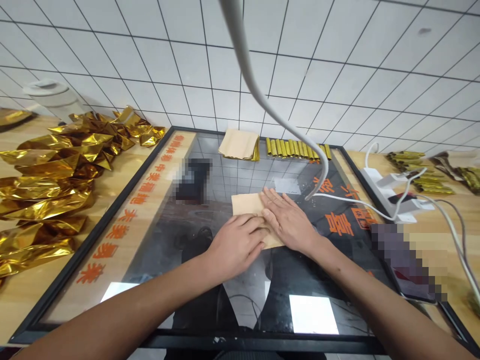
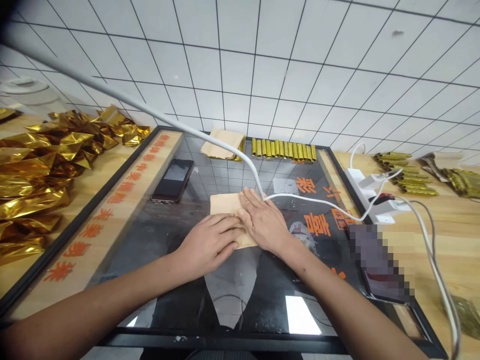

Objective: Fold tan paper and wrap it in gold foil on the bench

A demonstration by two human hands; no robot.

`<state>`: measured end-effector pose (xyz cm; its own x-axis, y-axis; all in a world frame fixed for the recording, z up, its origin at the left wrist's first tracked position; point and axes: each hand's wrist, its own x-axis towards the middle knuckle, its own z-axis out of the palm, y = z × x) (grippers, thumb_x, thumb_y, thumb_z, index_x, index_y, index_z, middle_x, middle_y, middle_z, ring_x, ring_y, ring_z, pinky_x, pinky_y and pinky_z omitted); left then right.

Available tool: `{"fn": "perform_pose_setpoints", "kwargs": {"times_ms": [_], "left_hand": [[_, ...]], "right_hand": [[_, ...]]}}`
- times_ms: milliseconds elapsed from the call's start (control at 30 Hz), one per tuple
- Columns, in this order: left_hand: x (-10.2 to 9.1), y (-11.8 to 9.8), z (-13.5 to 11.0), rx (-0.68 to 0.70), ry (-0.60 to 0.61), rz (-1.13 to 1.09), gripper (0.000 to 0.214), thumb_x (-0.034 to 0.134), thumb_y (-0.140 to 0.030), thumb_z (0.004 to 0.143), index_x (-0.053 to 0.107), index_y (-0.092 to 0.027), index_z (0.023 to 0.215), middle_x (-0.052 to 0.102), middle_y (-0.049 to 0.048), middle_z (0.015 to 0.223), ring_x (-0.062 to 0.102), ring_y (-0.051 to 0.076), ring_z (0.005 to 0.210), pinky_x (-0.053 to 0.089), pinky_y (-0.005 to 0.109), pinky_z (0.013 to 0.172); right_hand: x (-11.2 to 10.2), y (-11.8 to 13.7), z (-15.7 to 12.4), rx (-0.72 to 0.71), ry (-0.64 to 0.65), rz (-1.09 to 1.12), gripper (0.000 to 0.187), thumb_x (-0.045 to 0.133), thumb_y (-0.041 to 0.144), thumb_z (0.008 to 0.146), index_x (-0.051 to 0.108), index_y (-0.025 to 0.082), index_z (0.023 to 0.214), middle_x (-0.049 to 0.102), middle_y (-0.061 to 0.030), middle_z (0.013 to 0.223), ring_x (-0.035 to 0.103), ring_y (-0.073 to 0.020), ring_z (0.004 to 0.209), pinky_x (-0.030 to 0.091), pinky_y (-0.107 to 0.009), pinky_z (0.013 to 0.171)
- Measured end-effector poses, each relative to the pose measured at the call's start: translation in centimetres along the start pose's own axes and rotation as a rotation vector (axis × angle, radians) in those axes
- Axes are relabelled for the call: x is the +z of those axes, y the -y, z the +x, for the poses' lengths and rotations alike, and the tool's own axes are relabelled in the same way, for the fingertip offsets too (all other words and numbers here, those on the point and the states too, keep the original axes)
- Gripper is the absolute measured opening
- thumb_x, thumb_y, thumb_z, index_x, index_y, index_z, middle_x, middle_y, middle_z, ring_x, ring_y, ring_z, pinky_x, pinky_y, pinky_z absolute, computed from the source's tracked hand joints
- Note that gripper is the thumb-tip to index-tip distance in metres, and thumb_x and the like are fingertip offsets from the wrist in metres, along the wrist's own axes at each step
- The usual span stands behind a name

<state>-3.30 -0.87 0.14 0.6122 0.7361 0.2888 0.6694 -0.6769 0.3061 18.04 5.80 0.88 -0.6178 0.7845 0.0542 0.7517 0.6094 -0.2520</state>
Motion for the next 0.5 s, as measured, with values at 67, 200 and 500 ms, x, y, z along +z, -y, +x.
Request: {"fn": "perform_pose_setpoints", "kwargs": {"times_ms": [67,200,500], "left_hand": [[-0.2,0.2,0.0,-0.011,-0.013,-0.025,0.029,0.053,-0.019,0.109,0.071,-0.021,0.131,0.073,0.0093,0.136,0.066,0.029,0.130,0.056,0.048,0.106],[-0.8,1.2,0.0,-0.030,-0.025,-0.046,0.045,0.047,-0.012,0.107,0.061,-0.020,0.149,0.063,0.0112,0.157,0.057,0.027,0.146,0.049,0.047,0.118],[-1.4,1.0,0.4,-0.142,0.093,0.236,0.021,0.063,-0.032,0.106,0.076,-0.019,0.118,0.074,0.0103,0.121,0.063,0.032,0.112,0.049,0.048,0.094]], "right_hand": [[0.1,-0.9,0.5,0.001,-0.014,-0.022,0.065,0.022,0.047,0.118,0.043,0.015,0.171,0.036,-0.0155,0.178,0.031,-0.0260,0.168,0.024,-0.058,0.137],[-0.3,-1.7,0.4,0.002,-0.030,0.082,0.067,0.020,0.051,0.118,0.039,0.017,0.173,0.035,-0.0154,0.178,0.030,-0.0262,0.168,0.022,-0.061,0.136],[-1.0,4.3,-2.7,-0.141,-0.009,0.272,0.077,0.034,0.060,0.116,0.021,0.016,0.178,0.023,-0.0146,0.183,0.021,-0.0279,0.170,0.027,-0.054,0.138]]}}
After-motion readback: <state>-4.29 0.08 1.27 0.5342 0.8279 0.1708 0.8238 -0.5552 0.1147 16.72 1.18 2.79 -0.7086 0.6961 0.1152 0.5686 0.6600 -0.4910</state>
